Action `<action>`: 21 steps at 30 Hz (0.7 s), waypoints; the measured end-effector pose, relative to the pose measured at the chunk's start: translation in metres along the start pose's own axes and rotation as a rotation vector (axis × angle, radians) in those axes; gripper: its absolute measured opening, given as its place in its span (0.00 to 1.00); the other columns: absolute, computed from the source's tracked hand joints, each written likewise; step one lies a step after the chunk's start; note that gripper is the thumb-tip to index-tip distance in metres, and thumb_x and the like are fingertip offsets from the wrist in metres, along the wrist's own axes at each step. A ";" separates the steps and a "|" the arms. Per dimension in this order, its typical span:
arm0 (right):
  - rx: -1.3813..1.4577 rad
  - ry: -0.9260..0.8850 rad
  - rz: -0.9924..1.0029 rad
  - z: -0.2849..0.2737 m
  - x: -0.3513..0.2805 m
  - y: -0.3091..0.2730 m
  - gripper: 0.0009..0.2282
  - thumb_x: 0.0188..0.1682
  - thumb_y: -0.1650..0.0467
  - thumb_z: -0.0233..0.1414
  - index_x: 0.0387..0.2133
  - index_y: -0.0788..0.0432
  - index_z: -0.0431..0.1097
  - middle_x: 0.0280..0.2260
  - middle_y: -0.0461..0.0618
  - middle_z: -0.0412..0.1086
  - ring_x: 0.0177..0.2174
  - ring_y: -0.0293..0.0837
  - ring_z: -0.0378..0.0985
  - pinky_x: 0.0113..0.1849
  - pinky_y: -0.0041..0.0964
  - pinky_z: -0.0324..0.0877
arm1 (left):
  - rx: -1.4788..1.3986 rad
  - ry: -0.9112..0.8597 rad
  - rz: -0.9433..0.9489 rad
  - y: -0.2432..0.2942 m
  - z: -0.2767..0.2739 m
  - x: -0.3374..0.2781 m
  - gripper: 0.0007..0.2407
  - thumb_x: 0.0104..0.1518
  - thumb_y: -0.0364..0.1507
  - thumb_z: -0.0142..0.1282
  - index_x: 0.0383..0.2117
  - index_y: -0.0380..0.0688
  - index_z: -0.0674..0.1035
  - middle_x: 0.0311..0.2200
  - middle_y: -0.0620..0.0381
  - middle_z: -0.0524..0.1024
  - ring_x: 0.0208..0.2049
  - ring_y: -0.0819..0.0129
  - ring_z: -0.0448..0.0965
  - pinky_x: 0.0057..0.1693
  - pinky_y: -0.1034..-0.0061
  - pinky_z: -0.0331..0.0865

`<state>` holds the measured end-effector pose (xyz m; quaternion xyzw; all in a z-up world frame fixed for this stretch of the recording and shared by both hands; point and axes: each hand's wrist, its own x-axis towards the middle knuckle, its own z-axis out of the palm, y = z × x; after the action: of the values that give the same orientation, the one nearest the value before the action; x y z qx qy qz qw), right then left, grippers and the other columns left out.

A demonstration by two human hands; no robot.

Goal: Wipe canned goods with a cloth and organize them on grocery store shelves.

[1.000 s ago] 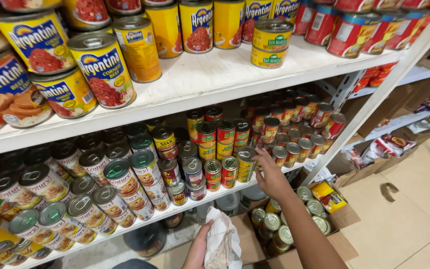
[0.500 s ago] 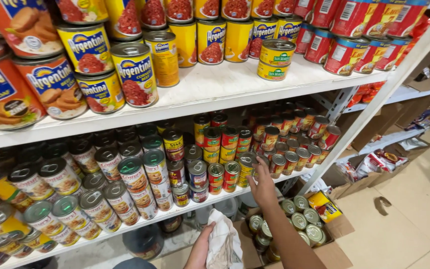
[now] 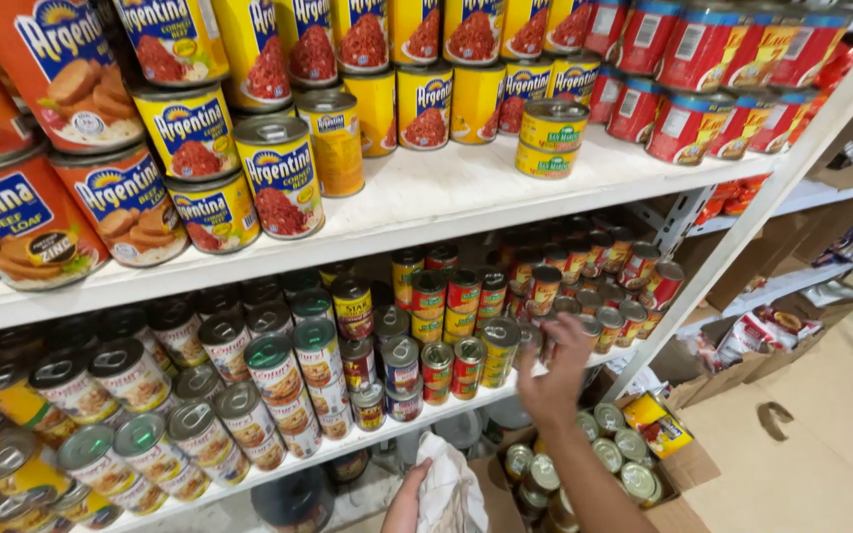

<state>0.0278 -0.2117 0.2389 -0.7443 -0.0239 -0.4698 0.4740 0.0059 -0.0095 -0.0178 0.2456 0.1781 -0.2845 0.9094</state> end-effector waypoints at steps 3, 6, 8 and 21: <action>-0.203 0.279 -0.558 -0.018 0.074 -0.058 0.13 0.48 0.80 0.52 0.45 0.62 0.60 0.45 0.56 0.64 0.49 0.54 0.68 0.55 0.50 0.64 | -0.005 -0.033 -0.054 0.004 0.004 -0.004 0.19 0.56 0.36 0.53 0.51 0.36 0.78 0.42 0.42 0.83 0.41 0.50 0.84 0.50 0.57 0.77; -0.041 0.221 -0.322 -0.017 0.154 -0.102 0.16 0.56 0.75 0.57 0.54 0.66 0.62 0.49 0.58 0.64 0.51 0.51 0.69 0.58 0.45 0.67 | -0.001 -0.013 -0.044 -0.002 -0.012 0.012 0.19 0.57 0.35 0.53 0.51 0.36 0.78 0.43 0.43 0.82 0.42 0.49 0.84 0.52 0.56 0.76; -0.055 0.187 -0.306 -0.006 0.204 -0.113 0.22 0.52 0.72 0.61 0.55 0.69 0.60 0.50 0.59 0.65 0.50 0.51 0.70 0.55 0.44 0.67 | -0.001 -0.065 -0.032 -0.004 -0.021 0.027 0.19 0.57 0.35 0.53 0.52 0.35 0.78 0.44 0.42 0.83 0.43 0.49 0.84 0.53 0.56 0.76; -0.211 0.014 -0.049 0.029 0.261 -0.098 0.30 0.45 0.61 0.64 0.51 0.71 0.60 0.43 0.65 0.75 0.44 0.57 0.80 0.48 0.45 0.72 | -0.081 -0.288 -0.022 -0.002 -0.043 0.054 0.21 0.56 0.34 0.52 0.55 0.33 0.74 0.48 0.41 0.81 0.50 0.48 0.82 0.60 0.54 0.73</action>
<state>0.1464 -0.2438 0.4912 -0.7859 0.0110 -0.4864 0.3816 0.0389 -0.0108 -0.0790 0.1635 0.0599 -0.3194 0.9315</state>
